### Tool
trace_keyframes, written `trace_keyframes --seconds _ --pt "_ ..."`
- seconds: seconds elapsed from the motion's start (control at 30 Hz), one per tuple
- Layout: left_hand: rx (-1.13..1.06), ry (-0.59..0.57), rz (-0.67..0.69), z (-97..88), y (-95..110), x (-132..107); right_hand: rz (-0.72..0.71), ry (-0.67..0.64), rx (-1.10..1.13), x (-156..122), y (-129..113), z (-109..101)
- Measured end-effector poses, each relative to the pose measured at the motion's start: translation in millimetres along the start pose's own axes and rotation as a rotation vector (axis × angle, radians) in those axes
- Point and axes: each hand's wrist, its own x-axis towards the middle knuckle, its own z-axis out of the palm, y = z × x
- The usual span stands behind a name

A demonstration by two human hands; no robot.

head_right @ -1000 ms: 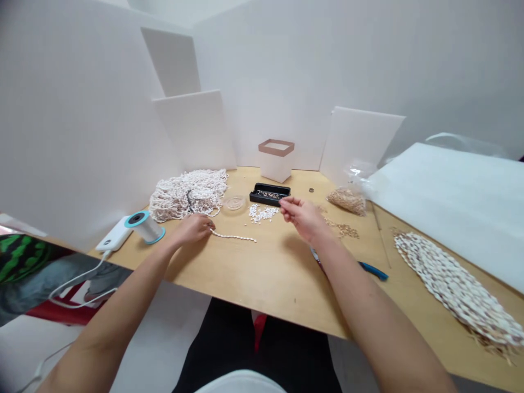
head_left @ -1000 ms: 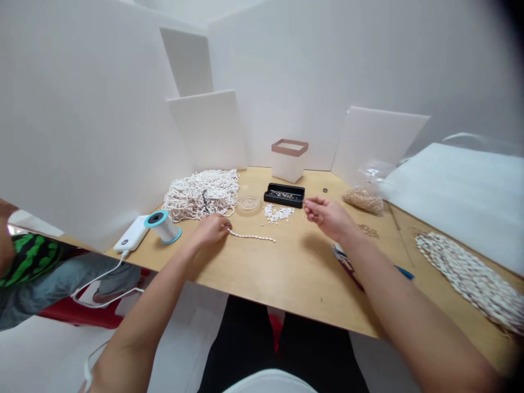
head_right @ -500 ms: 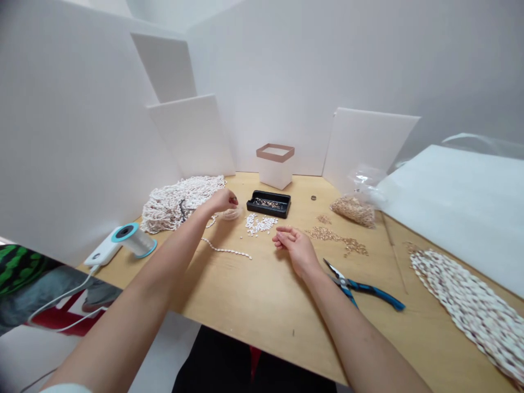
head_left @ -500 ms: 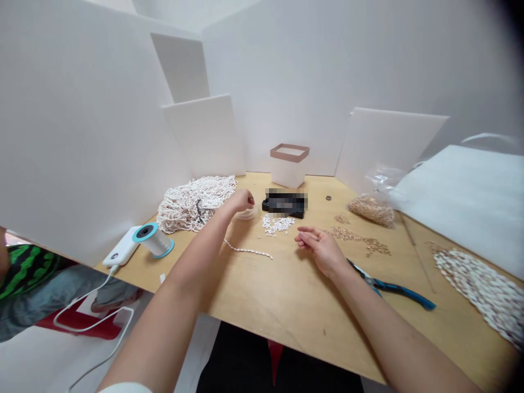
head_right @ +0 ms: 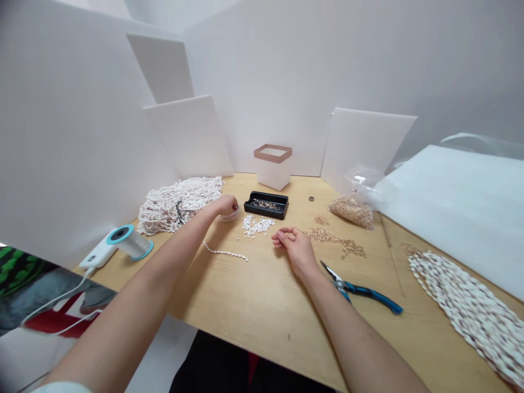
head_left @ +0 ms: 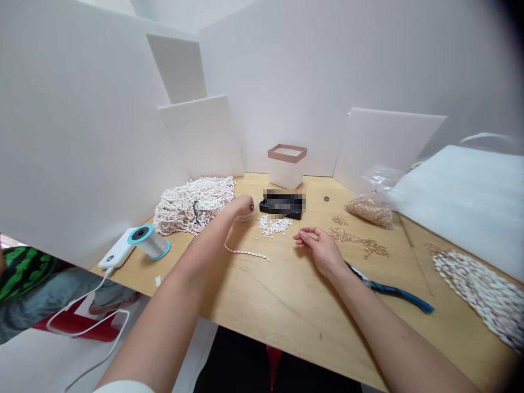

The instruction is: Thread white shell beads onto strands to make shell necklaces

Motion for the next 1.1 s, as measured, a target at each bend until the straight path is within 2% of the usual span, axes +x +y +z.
trace_keyframes --seconds 0.17,0.33,0.43,0.47,0.5,0.53,0.63,0.7,0.77,0.9,1.1 --pt "0.05 0.001 -0.015 -0.9 2 -6 0.004 -0.03 -0.028 -2 2 1" --pt "0.019 0.113 -0.004 -17.1 5 -16 -0.026 -0.041 -0.068 -6 4 5" --pt "-0.114 0.359 0.055 -23.2 17 -34 -0.037 -0.053 -0.088 -8 3 7" --pt "-0.278 0.507 0.11 -20.8 23 -43 -0.038 -0.057 -0.091 -9 2 8" --pt "-0.488 0.601 0.167 -15.7 30 -51 -0.04 -0.06 -0.089 -10 1 9" --pt "-0.693 0.595 0.218 -8.1 38 -60 -0.042 -0.061 -0.085 -11 -1 10" --pt "-1.12 0.406 0.277 22.8 59 -85 -0.056 -0.055 -0.075 -12 -9 17" --pt "-1.324 0.258 0.239 41.0 70 -95 -0.082 -0.06 -0.079 -11 -17 24" --pt "-1.522 0.145 0.168 50.7 77 -101 -0.115 -0.077 -0.098 -8 -25 32" --pt "-1.72 0.04 0.118 46.6 80 -108 -0.183 -0.115 -0.187 -3 -44 52" --pt "-1.788 0.063 0.171 30.7 72 -114 -0.321 -0.194 -0.278 -8 -65 79"
